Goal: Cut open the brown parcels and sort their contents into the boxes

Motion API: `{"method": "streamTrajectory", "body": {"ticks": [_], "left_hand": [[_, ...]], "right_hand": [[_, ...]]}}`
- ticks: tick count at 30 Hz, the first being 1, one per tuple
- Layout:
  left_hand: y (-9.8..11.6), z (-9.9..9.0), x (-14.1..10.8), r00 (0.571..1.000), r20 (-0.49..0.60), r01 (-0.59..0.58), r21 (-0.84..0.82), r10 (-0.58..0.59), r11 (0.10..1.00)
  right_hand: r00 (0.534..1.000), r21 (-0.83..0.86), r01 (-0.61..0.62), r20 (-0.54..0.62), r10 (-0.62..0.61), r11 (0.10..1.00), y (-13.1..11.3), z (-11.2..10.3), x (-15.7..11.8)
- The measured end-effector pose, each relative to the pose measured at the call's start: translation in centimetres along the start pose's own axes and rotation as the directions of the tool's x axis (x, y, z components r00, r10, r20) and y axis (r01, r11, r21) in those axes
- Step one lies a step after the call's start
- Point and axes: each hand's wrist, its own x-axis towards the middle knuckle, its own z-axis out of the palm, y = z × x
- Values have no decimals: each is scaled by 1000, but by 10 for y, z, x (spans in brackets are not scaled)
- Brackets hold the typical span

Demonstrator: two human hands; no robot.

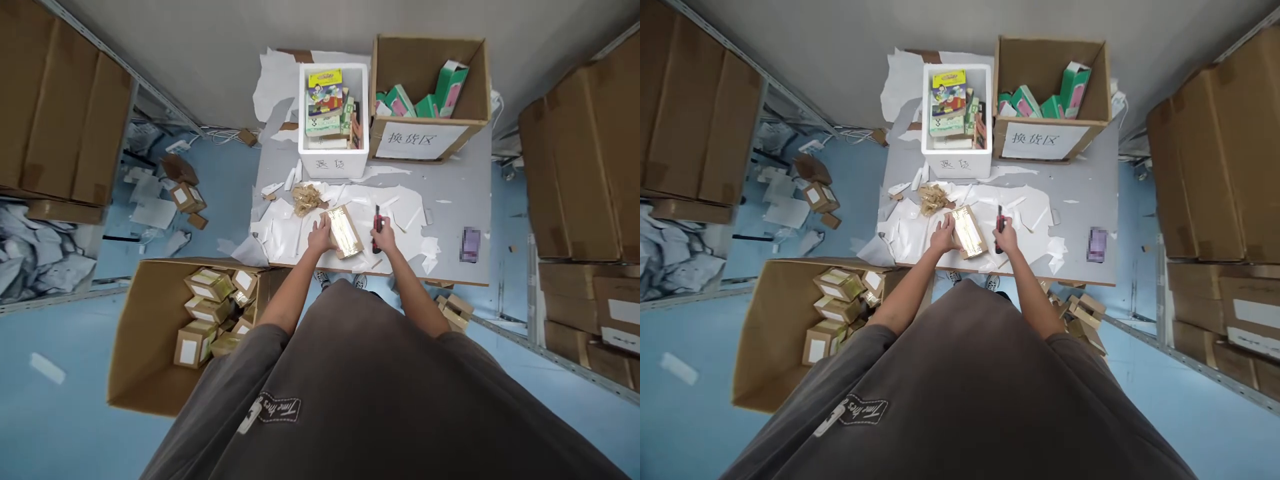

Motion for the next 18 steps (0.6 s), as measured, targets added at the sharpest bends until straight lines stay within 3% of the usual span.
{"method": "streamTrajectory", "body": {"ticks": [3,7,12,18], "left_hand": [[11,7,-4,999,-45,6,-71,-9,997],[17,15,-10,995,-97,-5,-141,-9,990],[19,14,-16,995,-103,-15,-168,-3,986],[25,2,-18,998,2,57,47,-57,997]], "right_hand": [[985,-132,149,108,-135,980,-62,24,8],[972,-332,171,211,-104,928,-111,52,16],[963,-477,187,261,-65,859,-124,60,13],[963,-643,178,269,3,745,-139,62,9]]}}
